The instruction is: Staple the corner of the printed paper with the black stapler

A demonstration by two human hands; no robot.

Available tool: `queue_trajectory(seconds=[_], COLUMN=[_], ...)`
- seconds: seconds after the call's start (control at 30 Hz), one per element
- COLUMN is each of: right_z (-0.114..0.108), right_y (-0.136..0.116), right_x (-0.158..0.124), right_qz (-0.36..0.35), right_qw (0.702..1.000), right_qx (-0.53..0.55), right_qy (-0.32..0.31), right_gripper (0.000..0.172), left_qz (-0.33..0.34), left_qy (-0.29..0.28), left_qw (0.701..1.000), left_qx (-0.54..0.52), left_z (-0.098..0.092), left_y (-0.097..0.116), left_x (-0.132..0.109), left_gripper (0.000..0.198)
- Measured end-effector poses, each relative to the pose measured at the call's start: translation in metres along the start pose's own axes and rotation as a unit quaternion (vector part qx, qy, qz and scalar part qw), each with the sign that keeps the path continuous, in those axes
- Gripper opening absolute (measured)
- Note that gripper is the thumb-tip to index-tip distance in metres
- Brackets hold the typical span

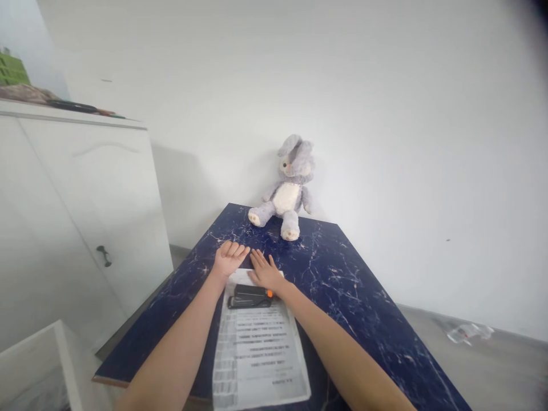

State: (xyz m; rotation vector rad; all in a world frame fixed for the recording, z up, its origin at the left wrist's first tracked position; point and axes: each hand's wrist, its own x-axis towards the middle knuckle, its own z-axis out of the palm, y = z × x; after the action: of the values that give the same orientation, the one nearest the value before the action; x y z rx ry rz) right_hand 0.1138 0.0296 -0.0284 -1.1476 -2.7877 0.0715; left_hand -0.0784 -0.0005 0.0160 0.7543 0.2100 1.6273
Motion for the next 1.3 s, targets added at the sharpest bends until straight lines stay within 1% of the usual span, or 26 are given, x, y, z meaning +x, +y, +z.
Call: queue_trajectory(seconds=[0.07,0.1,0.2,0.27,0.33,0.4,0.43,0.5,0.53,0.57,0.63,0.73,0.77,0.83,0.9,0.97,1.07,1.13,1.2,1.3], right_z=[-0.004,-0.006,-0.009,-0.007,-0.006,-0.006,-0.008,-0.011,-0.013,-0.014,-0.016,-0.013,-0.011,-0.008,-0.006,-0.007,-0.013,-0.016,-0.018,-0.022], right_y=[0.018,0.027,0.051,0.06,0.063,0.061,0.06,0.057,0.056,0.056,0.056,0.06,0.061,0.063,0.064,0.062,0.057,0.054,0.053,0.051], right_x=[-0.027,-0.041,-0.08,-0.098,-0.109,-0.112,-0.112,-0.111,-0.111,-0.11,-0.11,-0.111,-0.111,-0.111,-0.109,-0.107,-0.106,-0.105,-0.104,-0.103], right_qz=[0.008,0.019,0.055,0.049,0.038,0.035,0.037,0.044,0.047,0.05,0.053,0.052,0.051,0.056,0.068,0.074,0.079,0.084,0.093,0.103], right_qw=[1.0,1.0,0.998,0.998,0.999,0.999,0.999,0.999,0.999,0.998,0.998,0.999,0.999,0.998,0.998,0.997,0.996,0.995,0.994,0.993], right_qx=[-0.007,-0.011,-0.022,-0.027,-0.025,-0.02,-0.02,-0.024,-0.025,-0.026,-0.021,-0.004,0.001,0.007,0.011,0.019,0.036,0.052,0.059,0.046], right_qy=[-0.005,-0.008,-0.016,-0.008,0.001,0.004,0.005,0.002,-0.001,-0.006,-0.015,-0.017,-0.017,-0.016,-0.012,-0.006,-0.008,0.003,0.012,0.034], right_gripper=[0.07,0.07,0.066,0.065,0.065,0.065,0.064,0.064,0.064,0.064,0.064,0.065,0.065,0.064,0.063,0.063,0.062,0.062,0.06,0.058], left_qz=[-0.02,-0.038,-0.094,-0.137,-0.196,-0.242,-0.247,-0.211,-0.182,-0.157,-0.131,-0.12,-0.114,-0.102,-0.117,-0.11,-0.093,-0.085,-0.087,-0.072], left_qy=[-0.014,-0.03,-0.105,-0.165,-0.228,-0.297,-0.328,-0.368,-0.376,-0.379,-0.383,-0.388,-0.384,-0.359,-0.359,-0.357,-0.359,-0.352,-0.351,-0.354], left_qw=[0.999,0.998,0.983,0.962,0.924,0.866,0.833,0.772,0.749,0.732,0.715,0.702,0.701,0.709,0.71,0.713,0.708,0.718,0.717,0.719], left_qx=[0.031,0.05,0.115,0.17,0.237,0.32,0.371,0.473,0.514,0.543,0.57,0.585,0.589,0.598,0.594,0.593,0.601,0.595,0.595,0.593], left_z=[0.01,0.015,0.026,0.03,0.032,0.033,0.034,0.035,0.035,0.035,0.035,0.036,0.036,0.036,0.035,0.034,0.032,0.029,0.026,0.023], left_y=[-0.007,-0.01,-0.019,-0.025,-0.033,-0.043,-0.048,-0.058,-0.062,-0.066,-0.07,-0.073,-0.075,-0.077,-0.079,-0.079,-0.079,-0.08,-0.081,-0.083], left_x=[-0.001,-0.002,-0.007,-0.01,-0.013,-0.014,-0.015,-0.016,-0.017,-0.018,-0.019,-0.021,-0.021,-0.02,-0.018,-0.018,-0.021,-0.022,-0.021,-0.018], left_gripper=[0.066,0.065,0.062,0.059,0.052,0.038,0.029,0.015,0.016,0.018,0.022,0.026,0.026,0.026,0.027,0.027,0.025,0.025,0.023,0.022])
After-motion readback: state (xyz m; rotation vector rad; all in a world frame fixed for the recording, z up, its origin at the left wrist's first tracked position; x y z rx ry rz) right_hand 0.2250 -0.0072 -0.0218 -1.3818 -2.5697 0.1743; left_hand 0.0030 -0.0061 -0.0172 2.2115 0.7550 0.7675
